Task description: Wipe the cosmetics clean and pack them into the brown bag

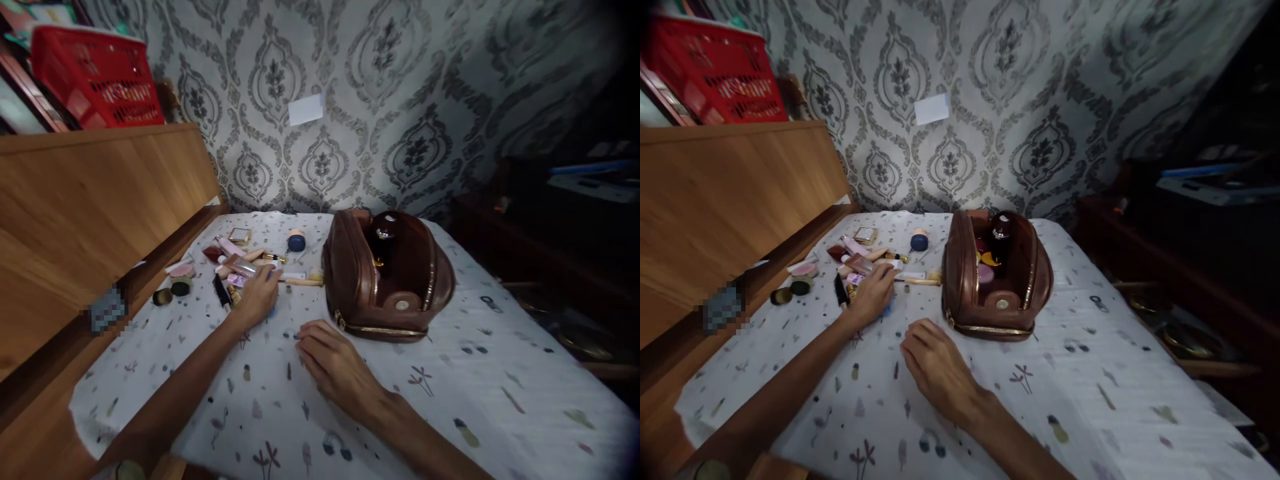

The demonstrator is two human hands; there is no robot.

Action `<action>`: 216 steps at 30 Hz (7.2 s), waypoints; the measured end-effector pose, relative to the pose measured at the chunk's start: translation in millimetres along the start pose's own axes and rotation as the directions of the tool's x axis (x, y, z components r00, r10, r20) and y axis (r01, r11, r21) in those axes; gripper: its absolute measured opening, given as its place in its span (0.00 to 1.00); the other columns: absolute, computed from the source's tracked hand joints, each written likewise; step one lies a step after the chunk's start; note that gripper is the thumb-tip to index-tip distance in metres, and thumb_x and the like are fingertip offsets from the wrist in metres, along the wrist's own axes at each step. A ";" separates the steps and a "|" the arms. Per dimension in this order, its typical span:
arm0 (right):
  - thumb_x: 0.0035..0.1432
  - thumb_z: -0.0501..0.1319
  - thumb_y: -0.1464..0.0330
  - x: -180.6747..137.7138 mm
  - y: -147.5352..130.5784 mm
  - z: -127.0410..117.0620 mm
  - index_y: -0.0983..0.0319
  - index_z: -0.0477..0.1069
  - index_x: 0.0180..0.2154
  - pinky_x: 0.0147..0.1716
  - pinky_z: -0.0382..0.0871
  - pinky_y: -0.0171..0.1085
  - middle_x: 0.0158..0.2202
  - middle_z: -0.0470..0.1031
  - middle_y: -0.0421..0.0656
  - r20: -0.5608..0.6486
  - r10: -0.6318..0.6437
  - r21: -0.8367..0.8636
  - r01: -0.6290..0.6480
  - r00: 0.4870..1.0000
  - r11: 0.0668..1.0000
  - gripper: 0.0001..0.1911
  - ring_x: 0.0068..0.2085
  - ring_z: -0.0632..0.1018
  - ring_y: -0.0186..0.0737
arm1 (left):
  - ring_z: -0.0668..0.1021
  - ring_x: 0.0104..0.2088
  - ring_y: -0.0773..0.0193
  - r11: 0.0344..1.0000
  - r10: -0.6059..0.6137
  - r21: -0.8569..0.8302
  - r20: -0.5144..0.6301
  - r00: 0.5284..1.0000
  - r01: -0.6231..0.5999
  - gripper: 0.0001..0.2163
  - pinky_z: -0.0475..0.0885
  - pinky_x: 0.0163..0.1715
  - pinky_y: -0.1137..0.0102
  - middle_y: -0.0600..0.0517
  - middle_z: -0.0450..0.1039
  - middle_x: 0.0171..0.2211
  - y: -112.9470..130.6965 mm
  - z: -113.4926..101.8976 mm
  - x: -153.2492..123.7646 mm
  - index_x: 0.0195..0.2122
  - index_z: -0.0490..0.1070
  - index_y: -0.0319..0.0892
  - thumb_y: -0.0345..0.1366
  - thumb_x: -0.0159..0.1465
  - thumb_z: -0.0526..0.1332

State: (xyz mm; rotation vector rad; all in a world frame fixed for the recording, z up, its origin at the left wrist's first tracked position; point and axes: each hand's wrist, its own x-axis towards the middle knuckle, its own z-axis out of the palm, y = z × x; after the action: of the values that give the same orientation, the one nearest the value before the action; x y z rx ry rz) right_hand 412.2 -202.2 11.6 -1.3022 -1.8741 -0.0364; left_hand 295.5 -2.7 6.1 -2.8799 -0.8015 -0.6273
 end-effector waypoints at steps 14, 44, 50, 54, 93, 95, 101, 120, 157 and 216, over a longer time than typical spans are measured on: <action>0.65 0.53 0.75 -0.7 5.0 45.8 0.60 0.65 0.26 0.35 0.70 0.39 0.27 0.73 0.42 0.095 0.160 0.159 -0.174 0.982 0.972 0.15 0.34 0.74 0.41 | 0.74 0.50 0.48 0.968 -0.148 0.233 0.205 0.967 0.099 0.15 0.72 0.42 0.60 0.39 0.75 0.45 -26.0 -14.5 20.4 0.49 0.72 0.36 0.26 0.67 0.49; 0.63 0.58 0.74 -6.7 11.5 48.1 0.64 0.72 0.29 0.44 0.67 0.35 0.31 0.78 0.45 0.201 0.121 -0.007 -0.122 0.972 0.992 0.09 0.36 0.75 0.39 | 0.76 0.51 0.52 0.961 0.075 0.205 0.449 0.891 -0.184 0.18 0.71 0.45 0.62 0.42 0.76 0.49 -23.9 -15.2 86.2 0.53 0.67 0.43 0.27 0.62 0.56; 0.60 0.60 0.74 -4.6 13.1 46.1 0.65 0.75 0.31 0.46 0.68 0.35 0.32 0.79 0.46 0.166 0.283 0.073 -0.298 0.945 0.952 0.06 0.39 0.77 0.41 | 0.76 0.50 0.51 0.981 0.180 0.043 0.187 0.966 -0.191 0.13 0.72 0.46 0.62 0.44 0.74 0.49 -23.5 -24.5 53.0 0.50 0.66 0.43 0.38 0.68 0.51; 0.60 0.59 0.73 -3.0 12.3 42.6 0.66 0.76 0.41 0.50 0.69 0.38 0.39 0.79 0.49 0.089 0.450 0.176 -0.459 0.888 0.871 0.09 0.46 0.77 0.45 | 0.75 0.52 0.51 0.964 0.148 -0.215 -0.066 0.987 -0.159 0.17 0.69 0.52 0.60 0.45 0.74 0.51 -20.8 -23.7 30.5 0.51 0.68 0.45 0.47 0.66 0.54; 0.67 0.50 0.56 -3.3 24.3 28.3 0.64 0.69 0.42 0.28 0.67 0.34 0.27 0.74 0.41 0.108 0.600 0.420 -0.584 0.792 0.695 0.19 0.26 0.75 0.37 | 0.71 0.28 0.67 0.123 -0.343 -0.961 0.194 0.919 0.249 0.22 0.65 0.27 0.74 0.53 0.72 0.31 38.2 18.3 -3.5 0.40 0.74 0.41 0.56 0.61 0.61; 0.64 0.53 0.54 -2.7 24.1 26.8 0.64 0.69 0.45 0.27 0.69 0.34 0.29 0.74 0.41 0.110 0.615 0.503 -0.577 0.781 0.643 0.20 0.27 0.77 0.38 | 0.68 0.26 0.68 0.188 -0.307 -0.953 0.172 0.936 0.236 0.21 0.63 0.26 0.74 0.54 0.69 0.27 39.9 16.6 -6.1 0.37 0.73 0.40 0.56 0.62 0.59; 0.58 0.58 0.52 -0.6 21.1 23.6 0.63 0.67 0.53 0.26 0.71 0.35 0.36 0.76 0.43 0.213 0.634 0.569 -0.622 0.744 0.539 0.28 0.27 0.77 0.38 | 0.66 0.25 0.66 0.410 -0.263 -0.891 0.092 0.960 0.197 0.22 0.62 0.28 0.72 0.56 0.63 0.23 41.9 14.2 -9.1 0.31 0.70 0.42 0.57 0.66 0.52; 0.60 0.57 0.60 -6.7 14.0 23.3 0.63 0.68 0.58 0.38 0.72 0.39 0.35 0.78 0.44 0.174 0.487 0.205 -0.515 0.856 0.832 0.26 0.34 0.78 0.43 | 0.68 0.21 0.67 0.469 -0.071 -0.825 0.322 0.944 0.316 0.30 0.64 0.26 0.71 0.55 0.64 0.17 8.4 -3.1 2.1 0.21 0.70 0.39 0.61 0.63 0.51; 0.41 0.73 0.51 1.3 14.1 18.3 0.60 0.77 0.42 0.27 0.74 0.36 0.37 0.76 0.43 0.243 0.761 0.706 -0.647 0.601 0.286 0.28 0.31 0.76 0.38 | 0.74 0.27 0.66 0.212 0.029 -0.912 0.366 0.930 0.352 0.29 0.68 0.27 0.73 0.52 0.72 0.28 -6.3 -2.9 -28.5 0.40 0.74 0.39 0.63 0.62 0.54; 0.59 0.63 0.53 -4.1 7.3 20.1 0.57 0.69 0.55 0.39 0.73 0.38 0.43 0.76 0.45 0.219 0.661 0.695 -0.591 0.717 0.410 0.26 0.45 0.76 0.43 | 0.77 0.35 0.62 -0.026 0.085 -0.888 0.456 0.886 0.460 0.28 0.70 0.35 0.72 0.48 0.78 0.38 3.2 -37.7 -31.4 0.49 0.76 0.38 0.53 0.53 0.70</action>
State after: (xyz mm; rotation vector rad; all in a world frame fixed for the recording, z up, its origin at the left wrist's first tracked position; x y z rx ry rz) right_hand 406.2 -192.8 -7.1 -1.2757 -0.9753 0.9639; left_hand 258.9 -27.5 27.7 -4.4779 -1.1556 -0.9775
